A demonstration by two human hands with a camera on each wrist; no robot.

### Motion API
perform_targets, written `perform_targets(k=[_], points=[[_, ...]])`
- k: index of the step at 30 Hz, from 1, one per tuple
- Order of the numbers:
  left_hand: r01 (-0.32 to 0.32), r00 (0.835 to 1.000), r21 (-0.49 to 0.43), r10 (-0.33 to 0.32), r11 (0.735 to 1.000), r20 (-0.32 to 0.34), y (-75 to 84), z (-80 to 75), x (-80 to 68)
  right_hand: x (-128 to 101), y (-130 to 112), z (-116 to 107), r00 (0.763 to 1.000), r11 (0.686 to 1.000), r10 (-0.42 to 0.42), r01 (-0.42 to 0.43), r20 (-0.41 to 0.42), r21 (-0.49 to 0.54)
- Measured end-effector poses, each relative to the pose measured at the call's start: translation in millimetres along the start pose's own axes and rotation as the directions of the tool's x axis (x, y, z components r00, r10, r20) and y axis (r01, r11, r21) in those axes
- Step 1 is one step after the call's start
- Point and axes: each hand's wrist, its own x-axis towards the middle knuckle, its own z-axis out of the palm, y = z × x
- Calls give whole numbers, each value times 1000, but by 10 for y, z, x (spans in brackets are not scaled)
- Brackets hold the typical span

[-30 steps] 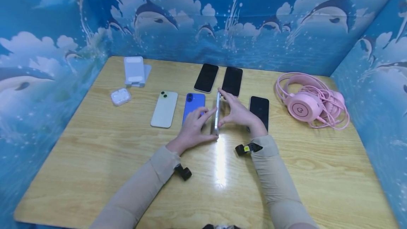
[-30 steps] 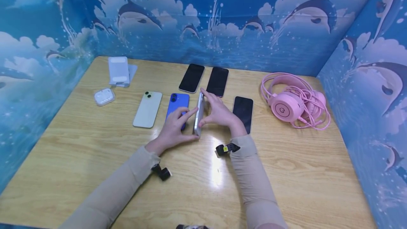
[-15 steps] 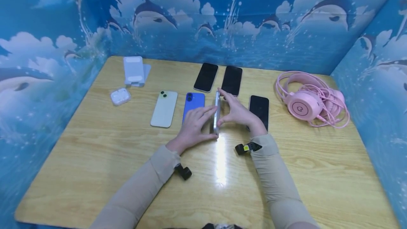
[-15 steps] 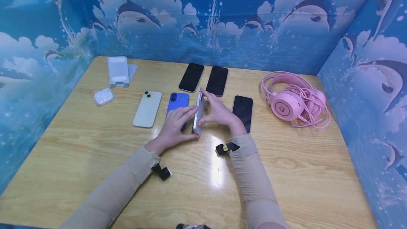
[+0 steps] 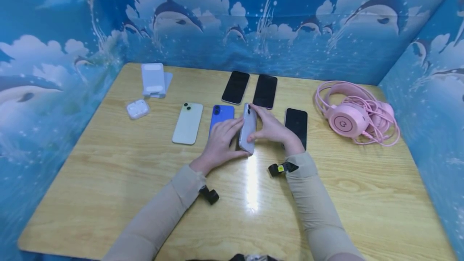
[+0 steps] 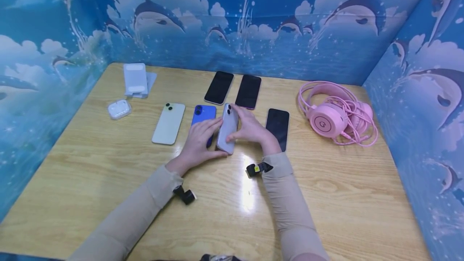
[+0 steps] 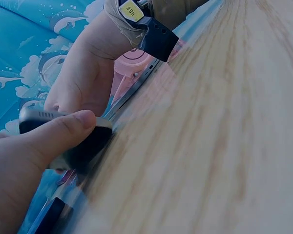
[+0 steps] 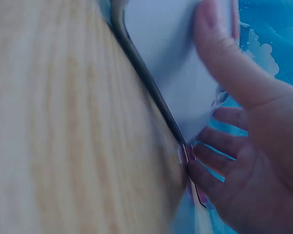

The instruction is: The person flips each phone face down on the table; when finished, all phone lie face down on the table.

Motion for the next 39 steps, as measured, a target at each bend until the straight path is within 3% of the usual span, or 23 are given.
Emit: perform_targets(k=[3,7,10,27,34,39], points=[[62,995,17,-63,998,78,10,3,-10,-4,-8,-5,1000,998,23,-24,-10,-53],[144,963,63,-155,988,219,20,11,-9,6,-5,-2,999,992,47,-47,-5,-114],[172,944,85,-189,981,269,22,14,0,14,4,-4,998,990,56,-55,2,-127],[193,941,70,-205,979,271,20,12,5,7,64,-55,1000,993,-11,10,-10,-122],[198,943,62,-207,978,260,33,-24,25,-30,10,-111,1000,992,28,-28,2,-122],[197,944,51,-204,979,258,91,-25,37,-206,84,-278,998,989,50,-56,-44,-136]])
